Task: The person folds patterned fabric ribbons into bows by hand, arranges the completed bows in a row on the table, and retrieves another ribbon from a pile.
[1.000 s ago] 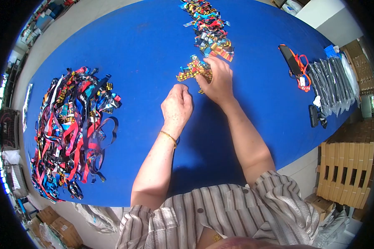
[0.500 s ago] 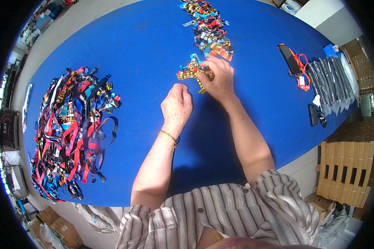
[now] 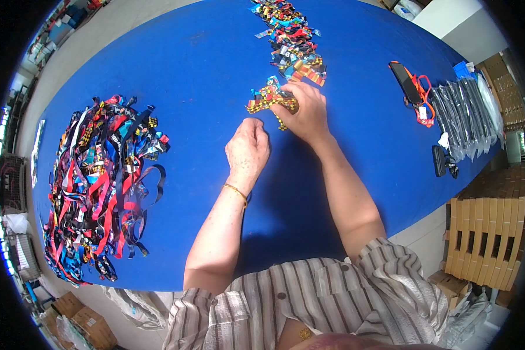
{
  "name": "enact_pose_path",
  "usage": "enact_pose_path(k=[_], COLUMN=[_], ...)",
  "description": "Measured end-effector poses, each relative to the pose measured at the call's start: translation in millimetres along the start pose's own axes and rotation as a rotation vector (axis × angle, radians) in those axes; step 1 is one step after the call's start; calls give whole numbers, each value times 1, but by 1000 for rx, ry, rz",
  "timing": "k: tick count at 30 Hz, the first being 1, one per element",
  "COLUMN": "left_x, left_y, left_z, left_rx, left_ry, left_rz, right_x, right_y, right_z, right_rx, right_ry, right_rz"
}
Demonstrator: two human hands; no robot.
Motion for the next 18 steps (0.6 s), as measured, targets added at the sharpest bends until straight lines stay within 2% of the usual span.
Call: enact_pose_path(k=[9,15,18], left_x=[-1,-2,-1], left_y=[0,0,1], left_z=[2,2,2], left_rx=[19,11,16], left_ry=[-6,-13,-8], left_rz=[16,11,9], right_x=[1,-6,-5], right_y=[4,5,5], right_z=[6,-3,-1], right_rx=[106,78,-26], right_ry=[273,327,291], right_rz=[-118,-170,-142])
Point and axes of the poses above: each hand's wrist, its own y-axis towards the middle knuckle, its own x-axis out of the palm, z = x × y, the point moved 2 cm from there along y, towards the middle knuckle, and after that the axes turned 9 degrees about x, right-handed, at the moved point
